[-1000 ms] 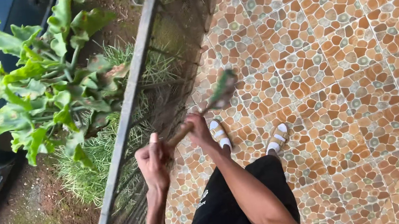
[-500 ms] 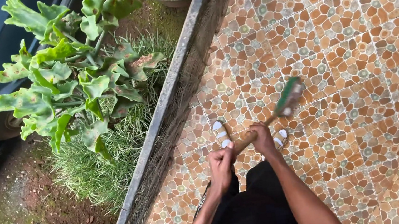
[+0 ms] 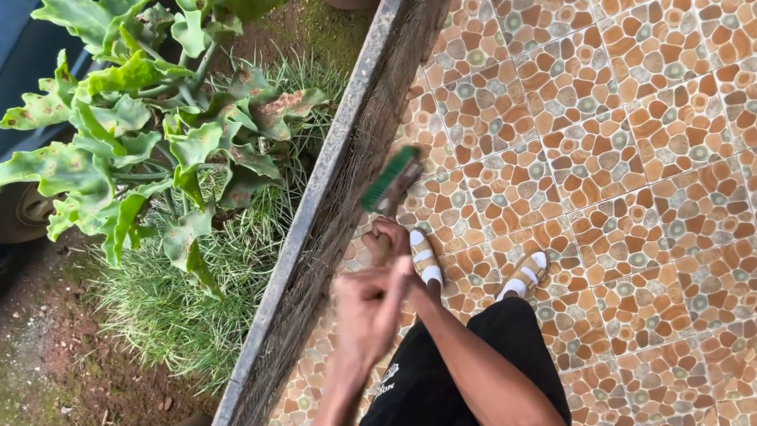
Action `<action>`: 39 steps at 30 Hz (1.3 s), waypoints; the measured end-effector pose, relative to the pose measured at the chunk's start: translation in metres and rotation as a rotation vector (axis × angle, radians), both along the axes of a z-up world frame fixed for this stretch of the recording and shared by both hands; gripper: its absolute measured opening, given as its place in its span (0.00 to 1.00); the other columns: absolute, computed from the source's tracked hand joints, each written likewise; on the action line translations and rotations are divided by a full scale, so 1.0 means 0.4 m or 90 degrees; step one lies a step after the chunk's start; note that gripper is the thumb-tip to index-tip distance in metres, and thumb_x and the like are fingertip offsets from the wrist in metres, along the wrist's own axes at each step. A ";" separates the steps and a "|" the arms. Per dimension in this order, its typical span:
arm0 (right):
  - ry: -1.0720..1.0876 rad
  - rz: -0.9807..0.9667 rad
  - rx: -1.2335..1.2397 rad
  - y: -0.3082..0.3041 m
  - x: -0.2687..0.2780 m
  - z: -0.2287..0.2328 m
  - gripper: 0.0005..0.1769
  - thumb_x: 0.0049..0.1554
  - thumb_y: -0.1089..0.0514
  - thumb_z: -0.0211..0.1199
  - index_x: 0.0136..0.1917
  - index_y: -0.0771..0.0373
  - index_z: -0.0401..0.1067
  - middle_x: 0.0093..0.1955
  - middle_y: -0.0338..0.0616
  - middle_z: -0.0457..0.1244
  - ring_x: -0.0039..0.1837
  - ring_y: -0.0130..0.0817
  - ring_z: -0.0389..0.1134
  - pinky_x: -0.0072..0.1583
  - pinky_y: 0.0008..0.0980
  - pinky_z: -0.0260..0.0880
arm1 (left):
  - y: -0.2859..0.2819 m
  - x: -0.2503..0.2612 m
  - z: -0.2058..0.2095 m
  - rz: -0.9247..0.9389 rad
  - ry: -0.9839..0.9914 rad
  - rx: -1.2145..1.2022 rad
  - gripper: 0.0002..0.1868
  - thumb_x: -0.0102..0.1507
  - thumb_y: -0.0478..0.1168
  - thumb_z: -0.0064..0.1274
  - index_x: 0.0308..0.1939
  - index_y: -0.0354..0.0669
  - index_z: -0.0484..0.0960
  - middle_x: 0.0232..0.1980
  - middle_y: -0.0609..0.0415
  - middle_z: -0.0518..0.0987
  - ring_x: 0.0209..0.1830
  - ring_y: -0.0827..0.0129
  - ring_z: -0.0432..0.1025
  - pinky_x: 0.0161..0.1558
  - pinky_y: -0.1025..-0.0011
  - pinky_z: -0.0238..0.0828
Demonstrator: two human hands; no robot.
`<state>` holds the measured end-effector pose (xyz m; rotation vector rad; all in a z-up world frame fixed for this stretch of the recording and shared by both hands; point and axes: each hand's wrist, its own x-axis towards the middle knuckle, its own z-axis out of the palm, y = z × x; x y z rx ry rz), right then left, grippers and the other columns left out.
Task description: Sweeping the tiled floor of an outdoor balcony or porch.
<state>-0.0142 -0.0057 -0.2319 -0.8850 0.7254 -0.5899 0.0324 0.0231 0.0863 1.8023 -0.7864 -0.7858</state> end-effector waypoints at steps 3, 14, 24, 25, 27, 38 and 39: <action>0.007 -0.021 -0.183 -0.049 -0.085 0.138 0.11 0.65 0.57 0.60 0.46 0.62 0.60 0.43 0.40 0.56 0.44 0.26 0.57 0.45 0.23 0.63 | -0.069 -0.063 0.053 -0.054 -0.010 -0.037 0.34 0.72 0.52 0.46 0.12 0.38 0.71 0.13 0.57 0.64 0.12 0.70 0.54 0.21 0.65 0.51; 0.230 0.697 -0.452 -0.393 -0.381 0.203 0.10 0.57 0.57 0.70 0.41 0.62 0.70 0.46 0.42 0.64 0.48 0.37 0.68 0.56 0.35 0.74 | -0.028 -0.285 0.121 -0.312 0.113 -0.109 0.15 0.68 0.49 0.38 0.43 0.41 0.68 0.39 0.53 0.63 0.40 0.64 0.58 0.45 0.62 0.60; 0.250 0.149 0.527 -0.349 -0.782 0.577 0.32 0.60 0.45 0.48 0.68 0.71 0.58 0.48 0.54 0.72 0.44 0.40 0.75 0.45 0.31 0.78 | -0.117 -0.768 -0.086 -0.434 0.065 -0.113 0.26 0.70 0.59 0.33 0.52 0.38 0.63 0.47 0.48 0.57 0.47 0.57 0.56 0.45 0.52 0.64; 0.258 0.161 0.525 -0.361 -0.866 0.546 0.32 0.60 0.45 0.48 0.68 0.71 0.58 0.48 0.54 0.72 0.44 0.40 0.75 0.45 0.31 0.78 | -0.124 -0.801 -0.100 -0.421 0.066 -0.114 0.26 0.70 0.59 0.33 0.52 0.38 0.63 0.47 0.48 0.57 0.47 0.57 0.56 0.45 0.52 0.64; 0.409 0.250 0.522 -0.378 -1.030 0.486 0.36 0.67 0.42 0.55 0.72 0.75 0.58 0.32 0.37 0.63 0.27 0.23 0.61 0.27 0.19 0.64 | -0.129 -0.858 -0.124 -0.295 0.248 -0.111 0.23 0.71 0.56 0.38 0.50 0.36 0.65 0.47 0.46 0.64 0.44 0.60 0.66 0.46 0.58 0.73; 0.571 0.411 0.108 -0.077 -1.293 0.217 0.28 0.65 0.57 0.52 0.77 0.60 0.58 0.26 0.34 0.53 0.22 0.24 0.52 0.24 0.28 0.53 | -0.012 -0.897 -0.472 0.048 0.143 0.163 0.16 0.66 0.46 0.50 0.46 0.35 0.73 0.44 0.40 0.76 0.45 0.51 0.73 0.50 0.56 0.69; 0.612 0.421 0.060 -0.045 -1.211 0.187 0.25 0.66 0.58 0.51 0.75 0.63 0.62 0.26 0.35 0.55 0.22 0.26 0.55 0.24 0.29 0.57 | 0.005 -0.882 -0.519 0.061 0.063 0.191 0.16 0.66 0.45 0.51 0.46 0.34 0.73 0.45 0.38 0.75 0.48 0.46 0.71 0.52 0.53 0.67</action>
